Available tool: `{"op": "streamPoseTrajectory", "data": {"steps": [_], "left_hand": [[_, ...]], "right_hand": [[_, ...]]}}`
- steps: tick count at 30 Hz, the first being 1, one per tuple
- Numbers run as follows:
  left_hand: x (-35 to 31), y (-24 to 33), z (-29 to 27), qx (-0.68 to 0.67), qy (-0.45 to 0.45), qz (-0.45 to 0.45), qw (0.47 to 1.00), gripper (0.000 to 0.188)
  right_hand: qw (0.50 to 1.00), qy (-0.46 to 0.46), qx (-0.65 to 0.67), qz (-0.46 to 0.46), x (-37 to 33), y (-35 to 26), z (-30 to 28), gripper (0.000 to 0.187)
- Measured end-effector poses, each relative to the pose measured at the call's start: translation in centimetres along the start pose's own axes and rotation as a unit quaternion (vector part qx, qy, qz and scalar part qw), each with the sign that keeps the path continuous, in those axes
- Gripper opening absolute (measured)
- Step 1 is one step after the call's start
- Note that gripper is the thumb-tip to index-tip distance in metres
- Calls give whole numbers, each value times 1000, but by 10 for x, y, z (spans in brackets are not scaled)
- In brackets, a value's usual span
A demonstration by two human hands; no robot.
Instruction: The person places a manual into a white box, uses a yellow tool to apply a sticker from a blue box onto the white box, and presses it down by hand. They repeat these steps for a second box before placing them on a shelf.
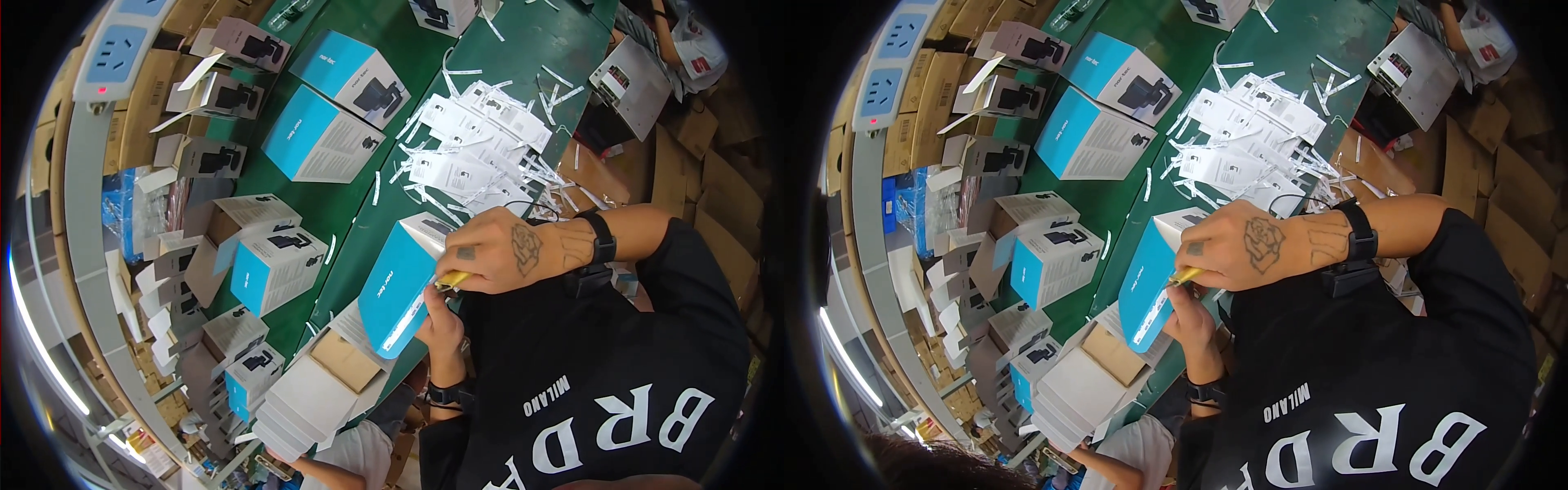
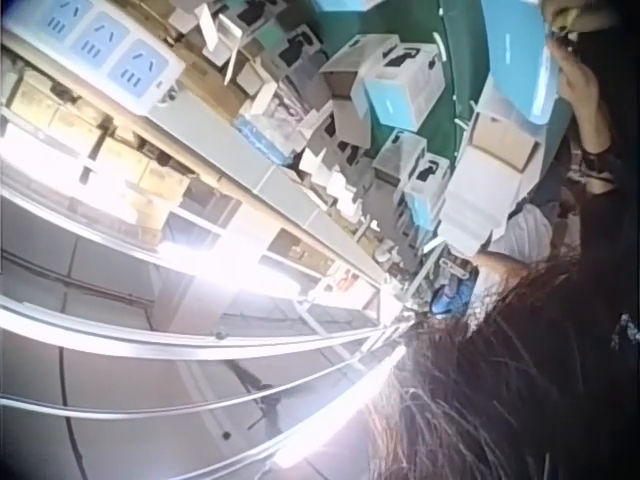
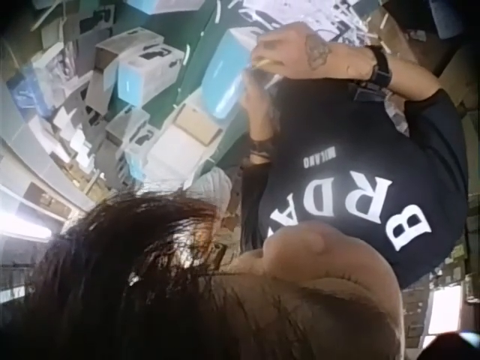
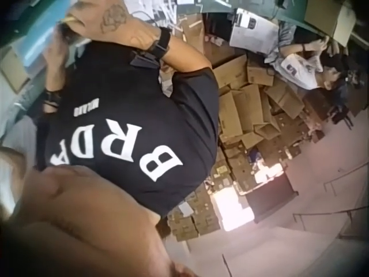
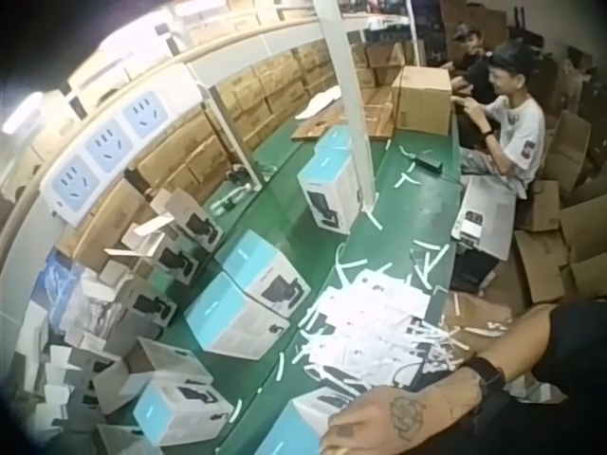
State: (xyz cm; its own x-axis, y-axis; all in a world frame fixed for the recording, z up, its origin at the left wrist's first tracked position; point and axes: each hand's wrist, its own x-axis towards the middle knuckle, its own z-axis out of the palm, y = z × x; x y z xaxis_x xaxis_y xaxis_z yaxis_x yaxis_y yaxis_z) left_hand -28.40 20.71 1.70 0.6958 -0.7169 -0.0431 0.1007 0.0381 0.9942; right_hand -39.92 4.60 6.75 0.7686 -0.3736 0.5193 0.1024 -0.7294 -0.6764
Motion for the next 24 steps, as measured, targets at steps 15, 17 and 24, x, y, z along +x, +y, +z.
{"op": "streamPoseTrajectory", "data": {"steps": [15, 17, 24], "left_hand": [[-5, -18, -12, 55, -35, 59, 996, 29], [-5, -20, -12, 74, -38, 72, 994, 29], [-7, -24, 1, 35, -54, 88, 994, 24]], "right_hand": [[991, -43, -129, 5, 0, -24, -1, 20], [993, -28, -107, 29, -1, -25, 1, 18], [992, -27, -79, 93, 1, -27, 4, 12]]}}
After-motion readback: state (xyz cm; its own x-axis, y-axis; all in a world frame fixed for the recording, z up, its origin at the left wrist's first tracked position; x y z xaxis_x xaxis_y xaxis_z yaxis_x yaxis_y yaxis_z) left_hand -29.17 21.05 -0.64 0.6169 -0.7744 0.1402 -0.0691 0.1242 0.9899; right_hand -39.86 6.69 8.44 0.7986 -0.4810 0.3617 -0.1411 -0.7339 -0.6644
